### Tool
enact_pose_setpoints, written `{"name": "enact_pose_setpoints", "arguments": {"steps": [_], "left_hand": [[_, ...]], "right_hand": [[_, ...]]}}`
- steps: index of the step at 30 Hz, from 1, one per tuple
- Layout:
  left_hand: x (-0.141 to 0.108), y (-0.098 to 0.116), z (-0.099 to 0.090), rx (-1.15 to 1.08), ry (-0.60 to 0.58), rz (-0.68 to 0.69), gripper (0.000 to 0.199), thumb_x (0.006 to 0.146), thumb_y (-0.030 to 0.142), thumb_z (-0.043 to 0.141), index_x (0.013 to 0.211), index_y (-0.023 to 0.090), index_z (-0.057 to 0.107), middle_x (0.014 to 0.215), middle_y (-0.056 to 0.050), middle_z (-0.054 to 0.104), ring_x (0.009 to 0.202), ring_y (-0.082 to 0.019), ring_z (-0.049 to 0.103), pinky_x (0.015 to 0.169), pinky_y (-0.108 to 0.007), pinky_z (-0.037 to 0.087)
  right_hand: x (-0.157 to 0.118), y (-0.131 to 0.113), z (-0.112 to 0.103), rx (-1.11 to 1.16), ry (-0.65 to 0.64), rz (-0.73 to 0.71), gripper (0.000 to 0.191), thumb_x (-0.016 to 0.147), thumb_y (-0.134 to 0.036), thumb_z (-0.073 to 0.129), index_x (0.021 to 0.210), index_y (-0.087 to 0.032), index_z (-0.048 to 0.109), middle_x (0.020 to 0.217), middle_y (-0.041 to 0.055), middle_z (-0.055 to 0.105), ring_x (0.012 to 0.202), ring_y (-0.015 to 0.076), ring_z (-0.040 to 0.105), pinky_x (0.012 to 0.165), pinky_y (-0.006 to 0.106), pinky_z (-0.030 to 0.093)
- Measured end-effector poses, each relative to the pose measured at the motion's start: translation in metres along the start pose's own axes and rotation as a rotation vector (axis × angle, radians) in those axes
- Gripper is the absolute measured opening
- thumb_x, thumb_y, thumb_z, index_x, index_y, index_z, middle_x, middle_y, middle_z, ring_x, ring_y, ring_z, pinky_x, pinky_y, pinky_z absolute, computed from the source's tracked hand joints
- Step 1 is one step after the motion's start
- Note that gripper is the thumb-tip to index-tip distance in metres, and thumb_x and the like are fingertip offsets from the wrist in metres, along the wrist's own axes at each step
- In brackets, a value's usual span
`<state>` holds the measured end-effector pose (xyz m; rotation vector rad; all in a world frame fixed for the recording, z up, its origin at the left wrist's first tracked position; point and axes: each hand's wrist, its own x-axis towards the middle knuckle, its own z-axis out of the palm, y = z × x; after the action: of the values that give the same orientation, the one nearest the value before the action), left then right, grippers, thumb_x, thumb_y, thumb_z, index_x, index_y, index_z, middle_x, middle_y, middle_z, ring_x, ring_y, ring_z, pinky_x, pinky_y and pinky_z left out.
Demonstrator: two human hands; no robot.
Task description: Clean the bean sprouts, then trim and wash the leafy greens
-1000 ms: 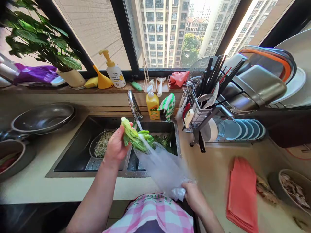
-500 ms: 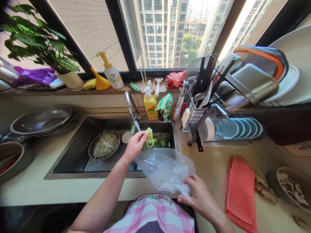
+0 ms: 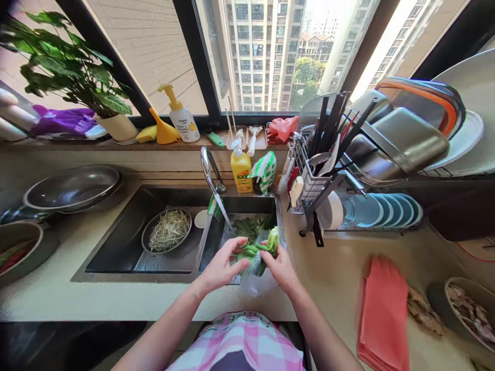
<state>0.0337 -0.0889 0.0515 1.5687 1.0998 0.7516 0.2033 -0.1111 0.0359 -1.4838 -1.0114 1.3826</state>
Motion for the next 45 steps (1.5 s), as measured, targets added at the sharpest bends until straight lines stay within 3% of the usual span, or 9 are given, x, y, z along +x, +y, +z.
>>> {"name": "enact_pose_setpoints", "arguments": {"steps": [10,16,24,26,29,33,39,43,45], "left_hand": [[-0.017,-0.055,0.010,-0.030,0.209,-0.177,0.043,0.073,0.019,0.049,0.116,0.019,0.052,0.112,-0.010,0.056,0.093,-0.019,0.056,0.073,-0.028,0.046],[-0.021,-0.061,-0.013,-0.175,0.314,-0.274,0.022,0.079,0.033,0.043,0.079,0.018,0.059,0.077,-0.002,0.063,0.062,-0.013,0.054,0.049,-0.020,0.040],[-0.052,-0.036,-0.048,-0.707,0.467,-0.391,0.023,0.074,0.037,0.053,0.087,0.019,0.055,0.071,0.000,0.064,0.054,-0.010,0.056,0.045,-0.018,0.039],[-0.065,-0.034,-0.062,-0.759,0.554,-0.369,0.025,0.074,0.038,0.054,0.090,0.018,0.056,0.073,-0.002,0.065,0.062,-0.013,0.059,0.053,-0.021,0.044],[-0.094,-0.041,-0.091,-0.644,0.762,-0.344,0.032,0.079,0.041,0.047,0.099,0.017,0.053,0.084,-0.007,0.066,0.074,-0.018,0.063,0.063,-0.027,0.049],[-0.167,-0.038,-0.127,0.160,1.153,-0.229,0.053,0.080,0.035,0.052,0.128,0.021,0.035,0.123,-0.013,0.052,0.106,-0.024,0.055,0.086,-0.040,0.047],[-0.245,-0.013,-0.115,0.992,0.200,-0.057,0.072,0.076,0.020,0.057,0.137,0.036,0.024,0.140,-0.005,0.037,0.130,-0.030,0.029,0.104,-0.063,0.007],[-0.264,-0.050,-0.117,0.711,0.280,-0.196,0.068,0.073,0.015,0.050,0.137,0.027,0.029,0.107,-0.004,0.063,0.095,-0.018,0.059,0.106,-0.058,0.008],[-0.289,-0.079,-0.128,0.485,0.422,-0.289,0.060,0.069,0.014,0.049,0.128,0.025,0.044,0.101,-0.002,0.065,0.090,-0.017,0.060,0.108,-0.050,0.017]], "right_hand": [[-0.001,0.011,-0.004,0.007,0.061,-0.006,0.042,0.065,-0.049,0.063,0.092,-0.016,0.060,0.086,0.0072,0.064,0.078,0.0224,0.060,0.061,0.031,0.051],[-0.008,-0.029,-0.020,-0.017,-0.160,-0.008,0.030,0.066,-0.042,0.064,0.081,-0.017,0.060,0.070,0.0019,0.061,0.063,0.0156,0.057,0.056,0.026,0.047],[0.060,-0.024,-0.035,-0.458,0.089,-0.057,0.069,0.059,-0.053,0.068,0.112,-0.013,0.053,0.110,0.0178,0.058,0.105,0.0323,0.053,0.083,0.043,0.044],[0.061,0.001,-0.019,-0.555,0.026,-0.117,0.079,0.059,-0.054,0.067,0.123,-0.013,0.045,0.128,0.0195,0.046,0.122,0.0340,0.038,0.097,0.047,0.033],[0.043,0.032,0.017,-0.398,-0.581,0.088,0.076,0.056,-0.050,0.070,0.122,-0.020,0.048,0.126,0.0122,0.051,0.117,0.0290,0.045,0.097,0.042,0.036],[0.015,0.048,0.071,-0.053,-1.025,0.438,0.050,0.067,-0.044,0.065,0.110,-0.020,0.058,0.098,0.0062,0.065,0.088,0.0208,0.061,0.080,0.034,0.046],[-0.016,0.043,0.185,-0.120,-1.340,0.662,0.021,0.059,-0.031,0.068,0.073,-0.016,0.067,0.064,0.0005,0.062,0.060,0.0130,0.056,0.063,0.025,0.045],[-0.028,0.027,0.255,-0.216,-1.679,0.395,0.019,0.058,-0.032,0.068,0.069,-0.016,0.068,0.067,0.0003,0.062,0.070,0.0167,0.056,0.072,0.029,0.045],[-0.027,0.019,0.279,-0.325,-1.551,0.298,0.025,0.059,-0.032,0.070,0.078,-0.017,0.069,0.076,0.0028,0.064,0.073,0.0188,0.058,0.071,0.030,0.046]]}}
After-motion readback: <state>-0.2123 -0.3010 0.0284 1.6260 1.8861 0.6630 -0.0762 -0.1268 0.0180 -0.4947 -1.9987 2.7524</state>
